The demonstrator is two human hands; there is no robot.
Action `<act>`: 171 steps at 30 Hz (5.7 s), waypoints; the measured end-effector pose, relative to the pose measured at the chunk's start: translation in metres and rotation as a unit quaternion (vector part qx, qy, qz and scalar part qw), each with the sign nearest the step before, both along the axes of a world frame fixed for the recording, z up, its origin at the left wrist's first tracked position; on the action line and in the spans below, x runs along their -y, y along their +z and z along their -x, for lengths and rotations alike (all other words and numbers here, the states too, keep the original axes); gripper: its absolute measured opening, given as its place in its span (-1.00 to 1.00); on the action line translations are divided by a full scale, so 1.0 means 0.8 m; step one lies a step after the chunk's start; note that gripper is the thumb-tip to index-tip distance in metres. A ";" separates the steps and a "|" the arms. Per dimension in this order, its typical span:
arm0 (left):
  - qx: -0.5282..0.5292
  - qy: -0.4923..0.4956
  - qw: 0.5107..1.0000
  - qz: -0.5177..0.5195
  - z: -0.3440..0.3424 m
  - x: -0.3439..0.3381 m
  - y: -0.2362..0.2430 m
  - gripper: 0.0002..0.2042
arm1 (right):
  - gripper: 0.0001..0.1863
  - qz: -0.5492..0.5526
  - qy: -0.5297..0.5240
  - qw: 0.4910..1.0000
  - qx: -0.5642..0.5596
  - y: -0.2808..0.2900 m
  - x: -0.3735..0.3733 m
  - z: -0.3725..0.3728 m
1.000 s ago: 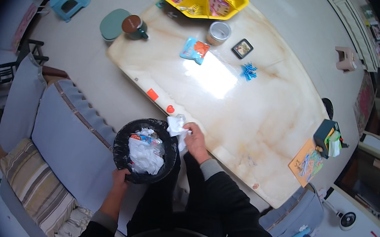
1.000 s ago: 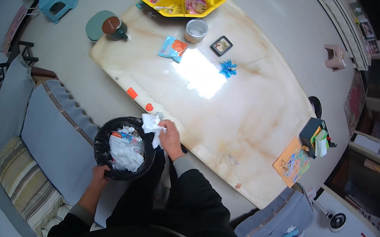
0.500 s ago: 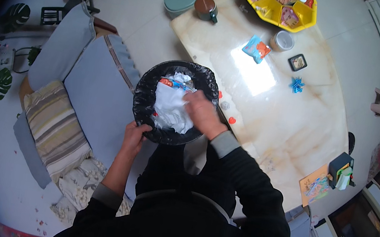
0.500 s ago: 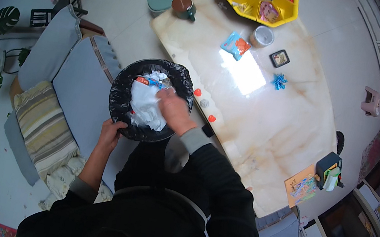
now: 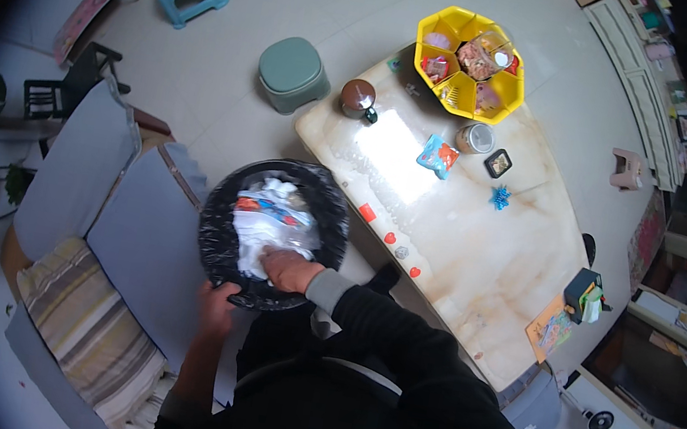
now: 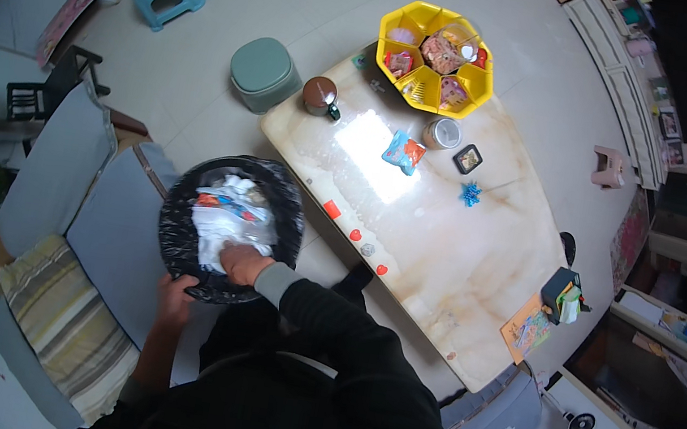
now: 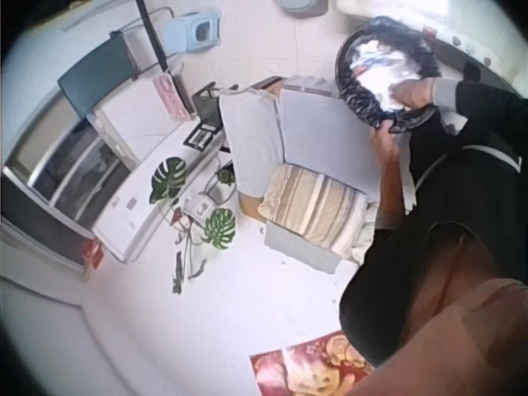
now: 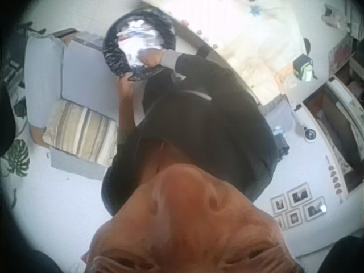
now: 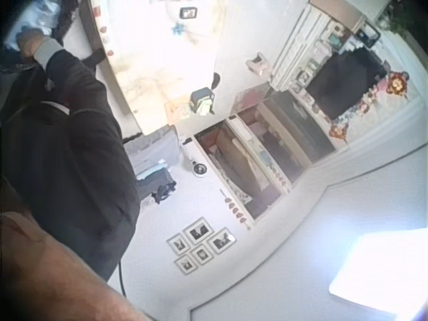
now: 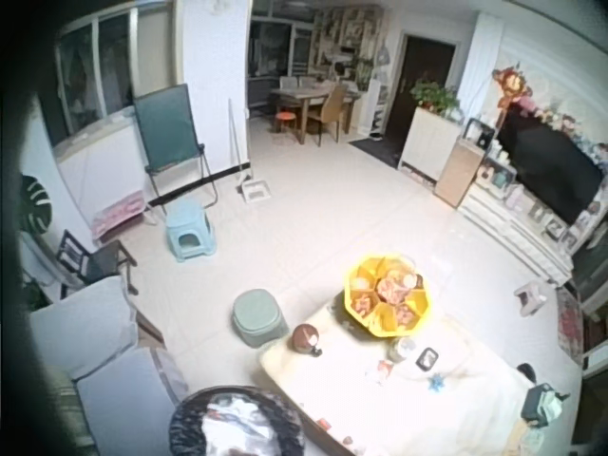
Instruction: The person clears a cluttered coffee table by hand, placing trash into a bin and wiping the surface with paper towels. They then move a small stool and place a blue star decoration into a potted plant.
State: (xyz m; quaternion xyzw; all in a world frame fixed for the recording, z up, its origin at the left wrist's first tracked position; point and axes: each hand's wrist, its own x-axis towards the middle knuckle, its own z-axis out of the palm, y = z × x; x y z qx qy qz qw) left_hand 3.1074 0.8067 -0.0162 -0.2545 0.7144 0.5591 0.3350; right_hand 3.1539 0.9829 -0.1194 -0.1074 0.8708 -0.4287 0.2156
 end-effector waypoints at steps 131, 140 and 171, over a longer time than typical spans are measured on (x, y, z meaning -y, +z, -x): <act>0.296 -0.397 0.868 -0.035 0.703 -0.557 -0.563 -0.70 | -0.41 -0.259 -0.679 0.659 0.196 -0.206 -0.513 0.330; 0.154 -0.473 0.866 0.058 0.794 -0.460 -0.495 -0.64 | -0.60 -0.241 -0.714 0.611 0.244 -0.209 -0.516 0.325; 0.189 -0.871 0.340 -0.299 0.460 -0.432 0.052 -0.84 | -0.88 0.409 -0.869 -0.082 -0.267 -0.019 -0.378 0.269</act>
